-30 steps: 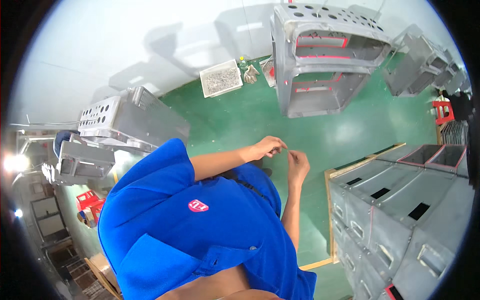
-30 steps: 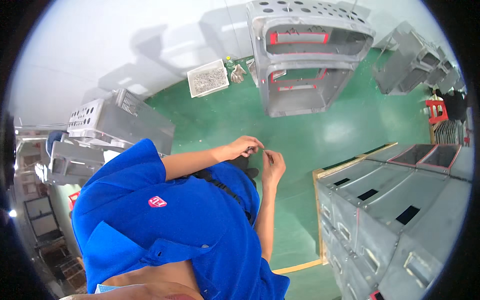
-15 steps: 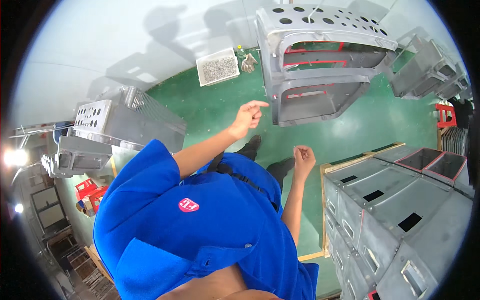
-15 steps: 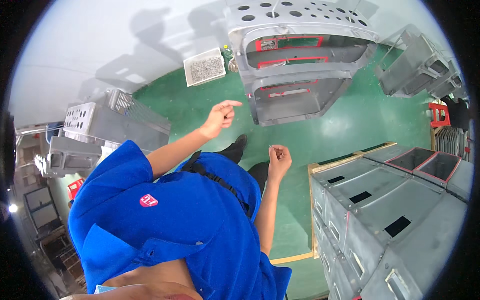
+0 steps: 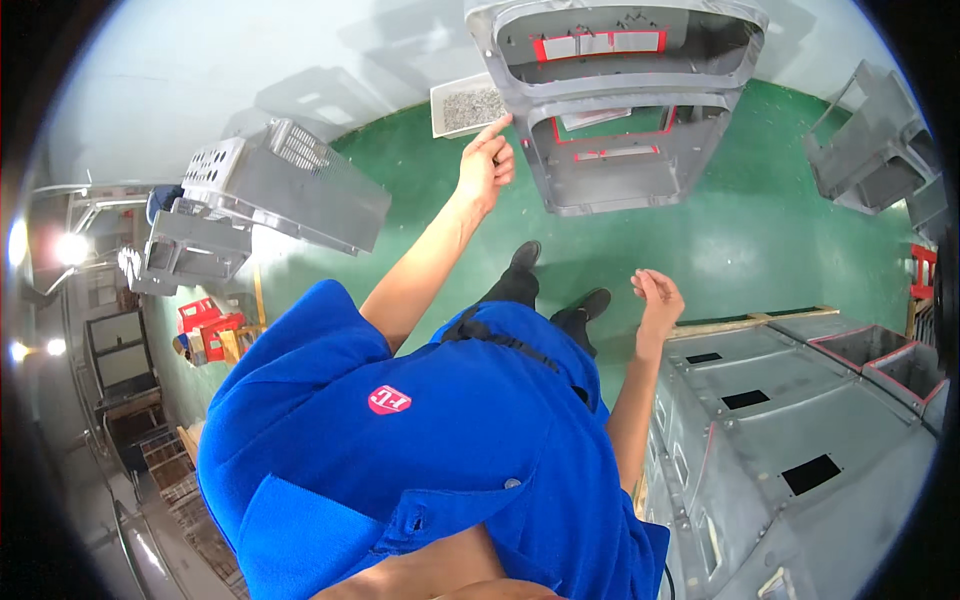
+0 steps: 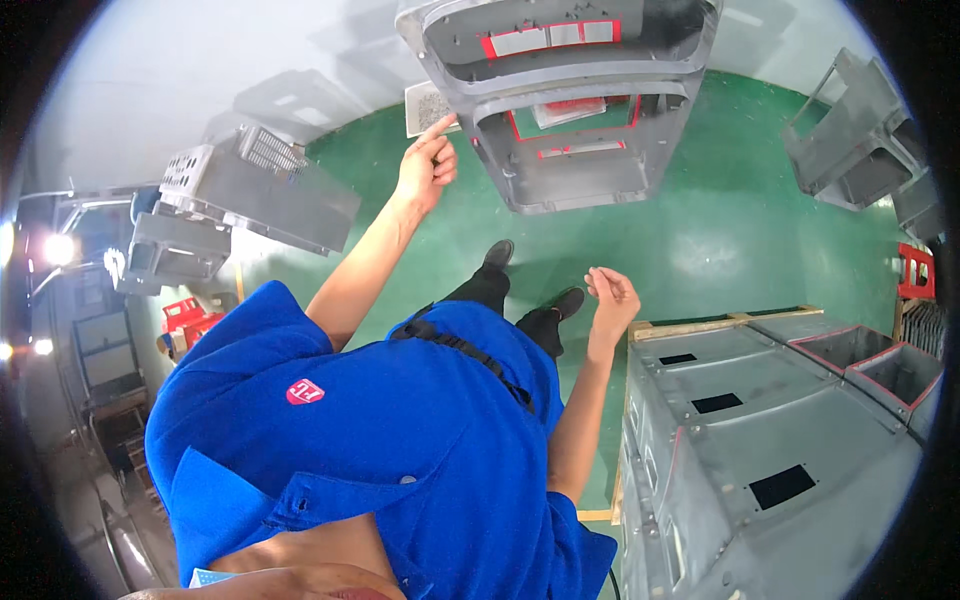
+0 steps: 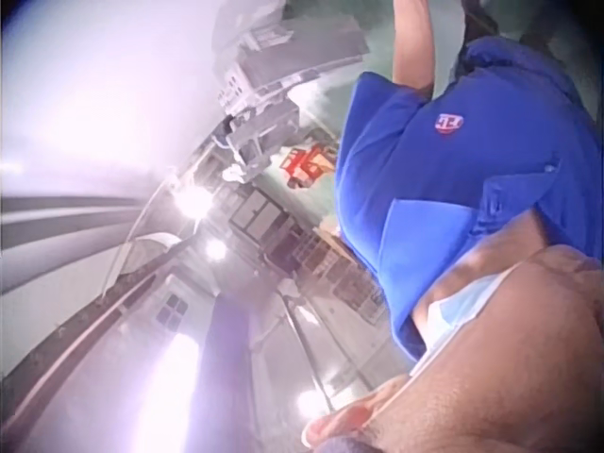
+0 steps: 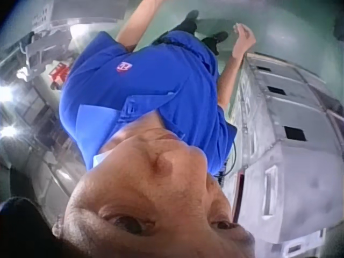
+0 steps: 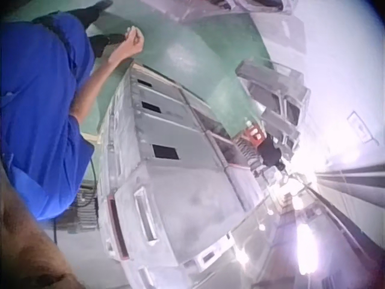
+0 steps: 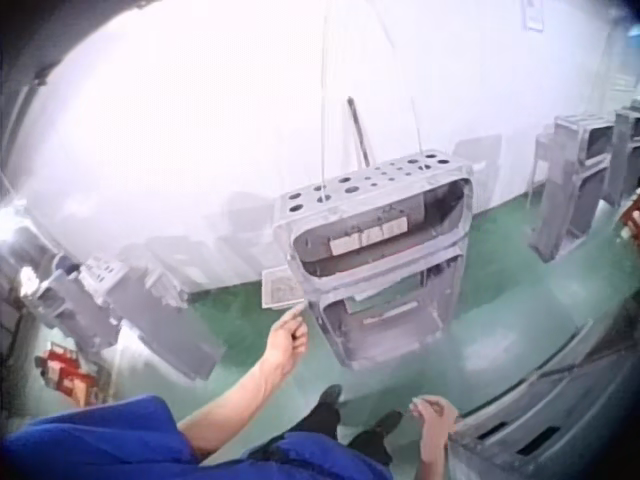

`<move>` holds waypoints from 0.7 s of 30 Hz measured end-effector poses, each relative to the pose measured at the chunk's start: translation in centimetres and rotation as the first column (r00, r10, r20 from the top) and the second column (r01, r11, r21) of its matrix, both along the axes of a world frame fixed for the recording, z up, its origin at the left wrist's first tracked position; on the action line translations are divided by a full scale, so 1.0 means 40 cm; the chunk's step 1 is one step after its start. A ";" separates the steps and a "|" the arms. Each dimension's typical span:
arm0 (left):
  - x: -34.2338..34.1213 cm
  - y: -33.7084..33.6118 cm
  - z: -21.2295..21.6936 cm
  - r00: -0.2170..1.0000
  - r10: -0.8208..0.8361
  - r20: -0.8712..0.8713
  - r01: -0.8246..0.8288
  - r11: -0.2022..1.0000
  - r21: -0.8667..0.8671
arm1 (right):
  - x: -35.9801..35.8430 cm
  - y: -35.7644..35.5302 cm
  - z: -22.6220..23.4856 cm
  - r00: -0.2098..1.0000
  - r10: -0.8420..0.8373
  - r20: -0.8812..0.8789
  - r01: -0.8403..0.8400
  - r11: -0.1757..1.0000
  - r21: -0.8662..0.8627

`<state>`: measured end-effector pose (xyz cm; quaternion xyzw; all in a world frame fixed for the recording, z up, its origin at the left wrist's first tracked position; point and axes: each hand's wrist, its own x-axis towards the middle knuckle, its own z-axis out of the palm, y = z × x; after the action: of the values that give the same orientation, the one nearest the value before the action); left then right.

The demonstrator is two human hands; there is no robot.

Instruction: Inspecting and checking fasteners on large metal equipment housings in an industrial setting.

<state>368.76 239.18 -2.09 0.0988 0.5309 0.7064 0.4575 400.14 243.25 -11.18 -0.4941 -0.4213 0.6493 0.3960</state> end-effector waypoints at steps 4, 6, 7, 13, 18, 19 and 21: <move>0.043 0.003 -0.001 0.995 0.079 0.056 -0.078 0.997 -0.017 | 0.067 0.040 -0.042 0.998 -0.006 -0.060 0.004 0.999 -0.043; 0.073 0.001 -0.003 0.992 0.100 0.079 -0.096 0.994 -0.054 | 0.078 0.067 -0.052 0.999 0.012 -0.046 -0.013 0.999 -0.032; 0.081 -0.004 -0.008 0.996 0.076 0.056 -0.072 0.995 -0.063 | 0.078 0.078 -0.055 0.999 0.021 -0.044 -0.022 0.999 -0.030; 0.042 0.047 0.002 0.992 -0.061 -0.112 0.048 0.992 -0.113 | 0.059 0.117 -0.078 0.994 0.095 -0.063 -0.097 0.994 -0.043; 0.007 0.154 0.067 0.983 -0.046 -0.178 0.044 0.999 -0.016 | 0.067 0.093 -0.122 0.990 0.125 -0.072 -0.133 0.983 -0.123; 0.012 0.175 0.076 0.986 -0.032 -0.165 0.033 0.999 0.001 | 0.077 0.093 -0.128 0.990 0.120 -0.075 -0.129 0.981 -0.142; 0.023 0.204 0.084 0.990 -0.001 -0.142 0.006 0.999 0.031 | 0.094 0.091 -0.147 0.992 0.096 -0.081 -0.106 0.984 -0.140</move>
<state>369.67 247.35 1.26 0.1569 0.5507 0.7052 0.4181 403.90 246.90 -17.07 -0.4750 -0.3829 0.7150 0.3413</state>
